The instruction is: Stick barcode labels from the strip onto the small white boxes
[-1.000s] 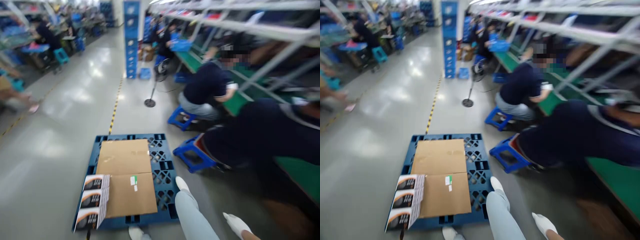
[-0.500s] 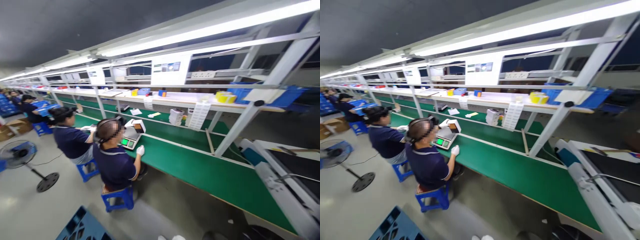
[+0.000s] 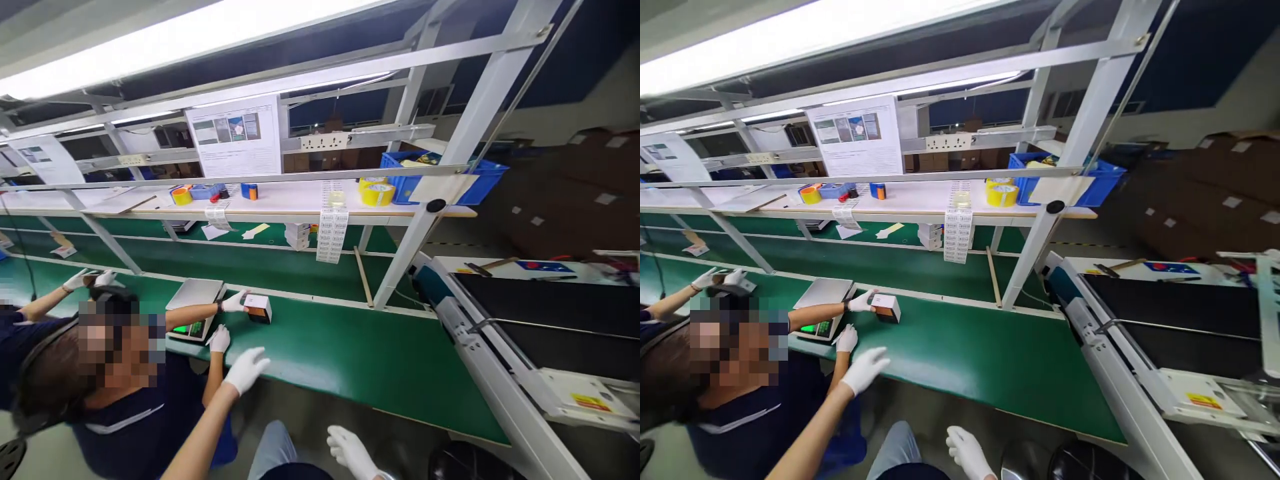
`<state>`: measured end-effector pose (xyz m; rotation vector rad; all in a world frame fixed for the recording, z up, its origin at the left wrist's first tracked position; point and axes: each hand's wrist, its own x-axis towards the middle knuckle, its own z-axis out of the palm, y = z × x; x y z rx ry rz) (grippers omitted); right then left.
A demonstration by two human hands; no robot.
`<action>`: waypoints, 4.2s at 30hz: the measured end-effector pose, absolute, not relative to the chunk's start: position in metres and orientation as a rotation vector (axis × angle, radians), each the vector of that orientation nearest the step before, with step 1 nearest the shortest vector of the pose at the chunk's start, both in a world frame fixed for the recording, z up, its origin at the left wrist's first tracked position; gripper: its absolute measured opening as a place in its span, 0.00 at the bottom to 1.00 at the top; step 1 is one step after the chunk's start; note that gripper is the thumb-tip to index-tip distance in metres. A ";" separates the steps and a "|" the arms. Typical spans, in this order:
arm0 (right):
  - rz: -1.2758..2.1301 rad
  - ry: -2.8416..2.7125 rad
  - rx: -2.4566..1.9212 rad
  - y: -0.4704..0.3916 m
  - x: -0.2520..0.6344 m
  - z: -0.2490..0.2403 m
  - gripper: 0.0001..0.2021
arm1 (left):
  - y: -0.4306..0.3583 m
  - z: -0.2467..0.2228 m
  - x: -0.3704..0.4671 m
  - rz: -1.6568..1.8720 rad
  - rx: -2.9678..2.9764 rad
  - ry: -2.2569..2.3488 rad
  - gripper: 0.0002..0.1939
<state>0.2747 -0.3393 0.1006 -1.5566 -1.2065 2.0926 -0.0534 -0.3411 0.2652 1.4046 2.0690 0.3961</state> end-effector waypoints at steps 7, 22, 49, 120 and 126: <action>2.002 -1.015 -1.582 -0.260 0.259 0.092 0.23 | -0.147 0.275 -0.160 -0.065 1.717 2.303 0.50; 1.165 -1.555 -1.159 0.148 0.196 0.273 0.40 | -0.086 0.187 0.028 0.085 1.926 1.666 0.35; 1.021 -1.484 -1.260 -0.046 0.269 0.319 0.20 | -0.069 0.342 0.056 0.993 1.301 1.411 0.26; 0.685 -2.246 -2.205 -0.043 0.214 0.208 0.26 | -0.108 0.145 0.005 0.427 1.642 1.524 0.35; 0.535 -2.404 -1.655 -0.032 0.168 0.184 0.29 | -0.099 0.148 0.006 0.429 1.744 1.514 0.28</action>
